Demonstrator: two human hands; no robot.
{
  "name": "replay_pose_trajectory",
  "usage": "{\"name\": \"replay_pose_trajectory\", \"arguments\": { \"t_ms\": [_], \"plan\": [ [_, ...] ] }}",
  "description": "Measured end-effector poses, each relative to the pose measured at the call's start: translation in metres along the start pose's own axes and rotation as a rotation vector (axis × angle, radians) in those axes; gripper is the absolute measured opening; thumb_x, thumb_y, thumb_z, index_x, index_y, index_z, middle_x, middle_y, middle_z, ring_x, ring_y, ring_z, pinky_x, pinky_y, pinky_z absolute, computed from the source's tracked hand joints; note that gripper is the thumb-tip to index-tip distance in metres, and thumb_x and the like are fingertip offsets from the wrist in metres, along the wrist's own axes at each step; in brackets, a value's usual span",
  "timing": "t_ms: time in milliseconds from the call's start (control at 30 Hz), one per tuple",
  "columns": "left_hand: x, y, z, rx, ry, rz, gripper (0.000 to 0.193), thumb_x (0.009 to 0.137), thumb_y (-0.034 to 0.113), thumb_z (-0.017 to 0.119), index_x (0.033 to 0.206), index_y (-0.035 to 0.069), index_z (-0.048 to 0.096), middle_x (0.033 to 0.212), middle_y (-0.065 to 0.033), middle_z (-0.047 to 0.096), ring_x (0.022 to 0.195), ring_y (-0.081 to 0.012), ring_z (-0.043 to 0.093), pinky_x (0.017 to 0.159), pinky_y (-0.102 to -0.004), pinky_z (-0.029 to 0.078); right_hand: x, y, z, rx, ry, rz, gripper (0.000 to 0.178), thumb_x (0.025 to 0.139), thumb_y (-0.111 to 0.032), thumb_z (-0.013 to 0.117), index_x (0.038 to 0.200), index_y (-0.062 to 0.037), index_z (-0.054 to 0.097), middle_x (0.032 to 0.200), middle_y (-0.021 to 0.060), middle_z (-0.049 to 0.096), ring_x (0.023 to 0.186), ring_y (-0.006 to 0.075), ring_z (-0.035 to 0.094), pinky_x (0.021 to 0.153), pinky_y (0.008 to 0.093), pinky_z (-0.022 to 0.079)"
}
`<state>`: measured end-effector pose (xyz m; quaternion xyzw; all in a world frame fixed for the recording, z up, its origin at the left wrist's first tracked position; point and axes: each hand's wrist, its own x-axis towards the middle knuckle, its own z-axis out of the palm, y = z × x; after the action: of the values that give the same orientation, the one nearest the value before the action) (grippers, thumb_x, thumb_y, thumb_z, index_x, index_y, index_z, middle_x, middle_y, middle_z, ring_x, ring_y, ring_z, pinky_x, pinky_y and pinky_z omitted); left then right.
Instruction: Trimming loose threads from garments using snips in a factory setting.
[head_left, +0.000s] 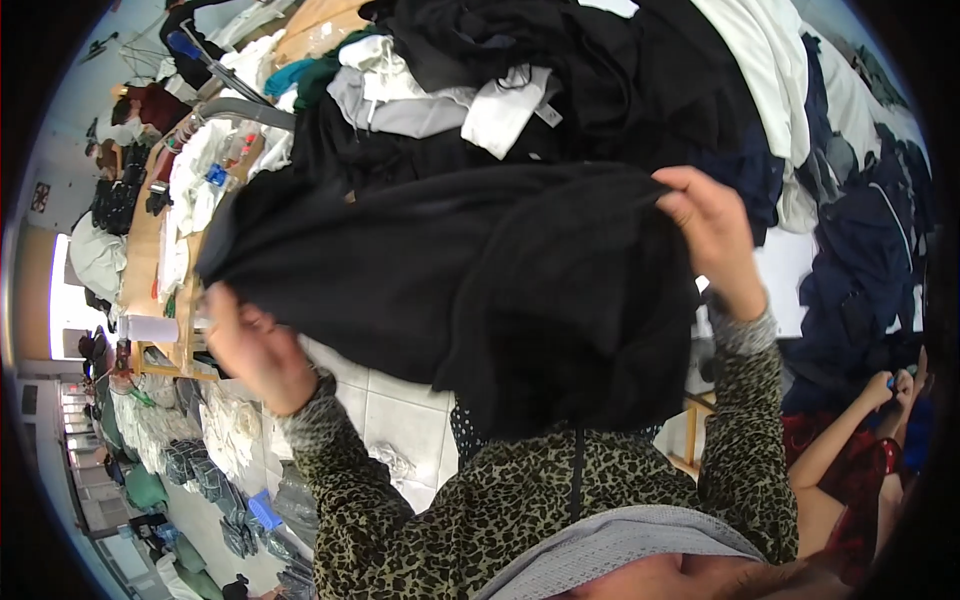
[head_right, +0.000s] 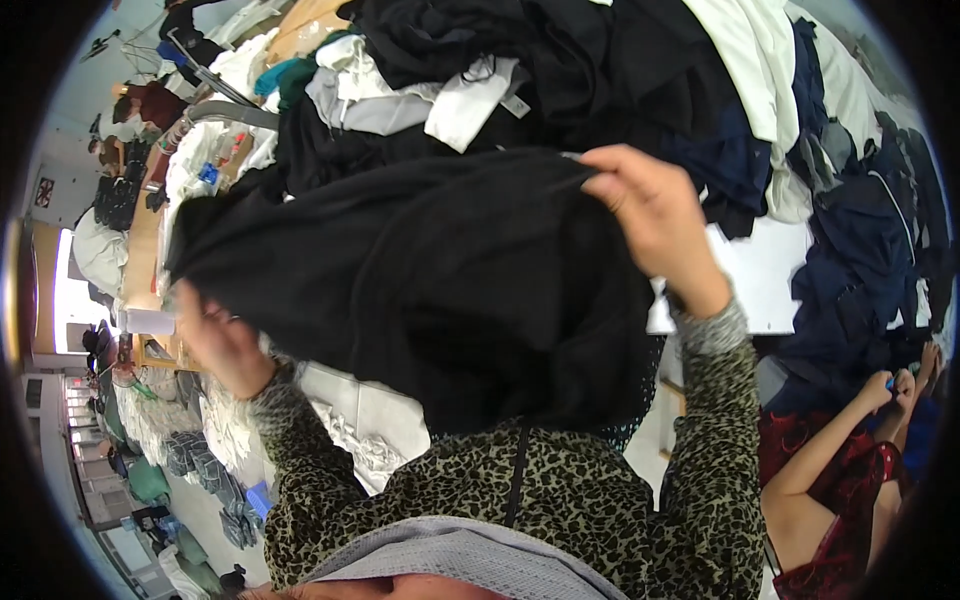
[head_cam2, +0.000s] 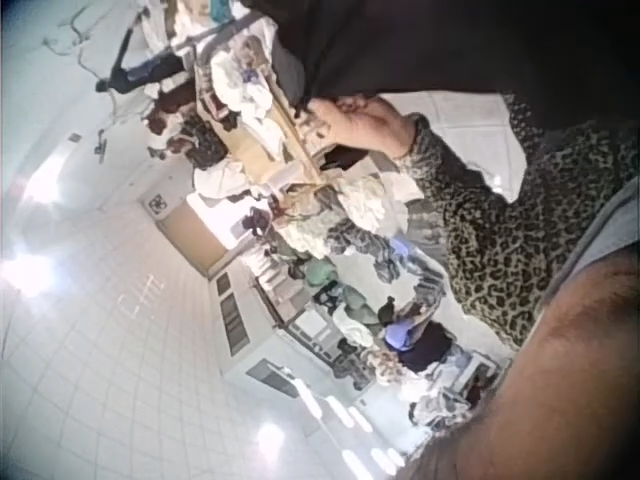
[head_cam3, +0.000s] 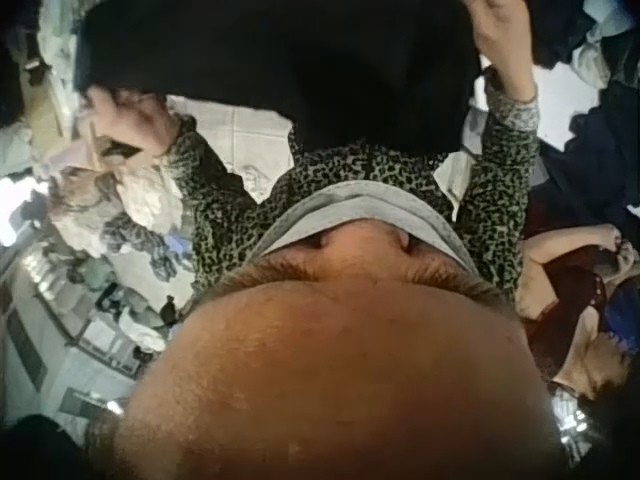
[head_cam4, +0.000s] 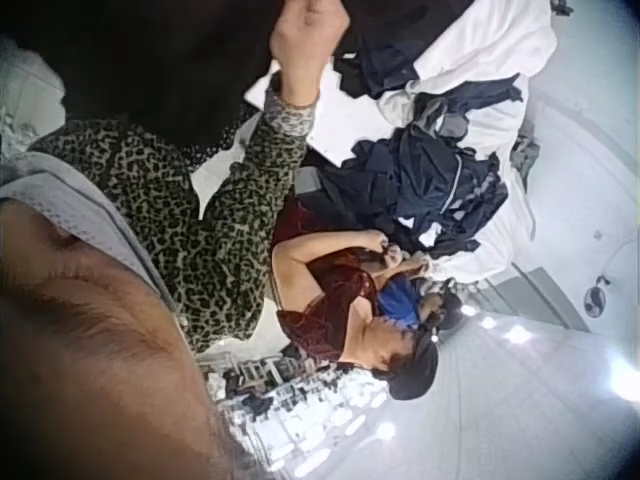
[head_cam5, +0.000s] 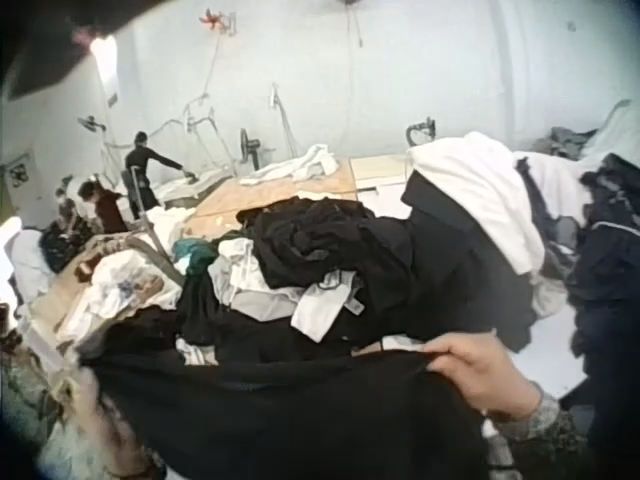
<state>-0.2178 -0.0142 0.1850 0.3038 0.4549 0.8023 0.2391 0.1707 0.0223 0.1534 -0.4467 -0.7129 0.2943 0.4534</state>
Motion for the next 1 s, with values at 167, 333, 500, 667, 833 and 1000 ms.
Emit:
{"name": "replay_pose_trajectory", "arguments": {
  "t_ms": [167,333,500,667,833,1000],
  "plan": [
    [-0.026,-0.143,-0.003,0.074,-0.191,-0.571,0.019,0.080,0.013,0.068,0.094,0.010,0.055,0.072,0.0029,0.054,0.050,-0.0045,0.047,0.041,-0.0171,0.033,0.019,0.083,-0.045,-0.820,0.167,-0.111,0.017,0.077,-0.007,0.060,0.093,-0.0014,0.059,0.089,0.0113,0.059,0.083,0.0314,0.056,0.072,0.0343,0.045],
    [-0.071,-0.229,-0.036,0.533,-0.305,-0.360,0.030,0.079,0.002,0.063,0.109,0.001,0.054,0.093,-0.0029,0.051,0.061,-0.0066,0.046,0.048,-0.0189,0.037,-0.040,0.081,-0.006,-0.485,-0.005,-0.034,0.020,0.075,-0.009,0.065,0.093,-0.0013,0.058,0.092,0.0133,0.057,0.092,0.0312,0.055,0.080,0.0348,0.044],
    [-0.089,-0.198,-0.040,0.706,-0.510,0.064,0.016,0.080,0.003,0.063,0.096,0.002,0.063,0.096,-0.0044,0.050,0.059,-0.0064,0.041,0.054,-0.0193,0.038,-0.126,0.075,0.059,-0.276,-0.095,0.152,0.017,0.072,-0.010,0.069,0.084,-0.0008,0.061,0.088,0.0123,0.060,0.084,0.0292,0.057,0.073,0.0356,0.046],
    [-0.078,-0.205,-0.037,0.798,-0.560,0.128,0.018,0.080,0.005,0.064,0.098,0.004,0.063,0.098,-0.0067,0.051,0.062,-0.0086,0.045,0.055,-0.0211,0.040,-0.153,0.075,0.092,-0.480,-0.132,0.188,0.028,0.071,-0.017,0.071,0.091,0.0008,0.062,0.092,0.0112,0.059,0.089,0.0285,0.054,0.080,0.0373,0.041],
    [-0.030,-0.257,-0.068,1.091,-0.431,0.092,0.034,0.078,0.015,0.068,0.101,-0.008,0.058,0.097,-0.0139,0.057,0.077,-0.0170,0.055,0.068,-0.0257,0.045,-0.123,0.078,0.109,-0.344,-0.046,0.210,0.034,0.074,-0.020,0.070,0.096,0.0028,0.061,0.088,0.0149,0.060,0.084,0.0314,0.056,0.073,0.0375,0.046],
    [-0.041,-0.234,-0.029,0.488,-0.404,-0.596,0.020,0.079,0.007,0.067,0.092,-0.005,0.059,0.080,-0.0025,0.060,0.070,-0.0083,0.052,0.066,-0.0209,0.043,-0.097,0.107,0.146,-0.281,-0.217,0.482,0.041,0.072,-0.027,0.070,0.096,0.0050,0.060,0.085,0.0198,0.062,0.077,0.0333,0.060,0.070,0.0375,0.048]
  ]
}}
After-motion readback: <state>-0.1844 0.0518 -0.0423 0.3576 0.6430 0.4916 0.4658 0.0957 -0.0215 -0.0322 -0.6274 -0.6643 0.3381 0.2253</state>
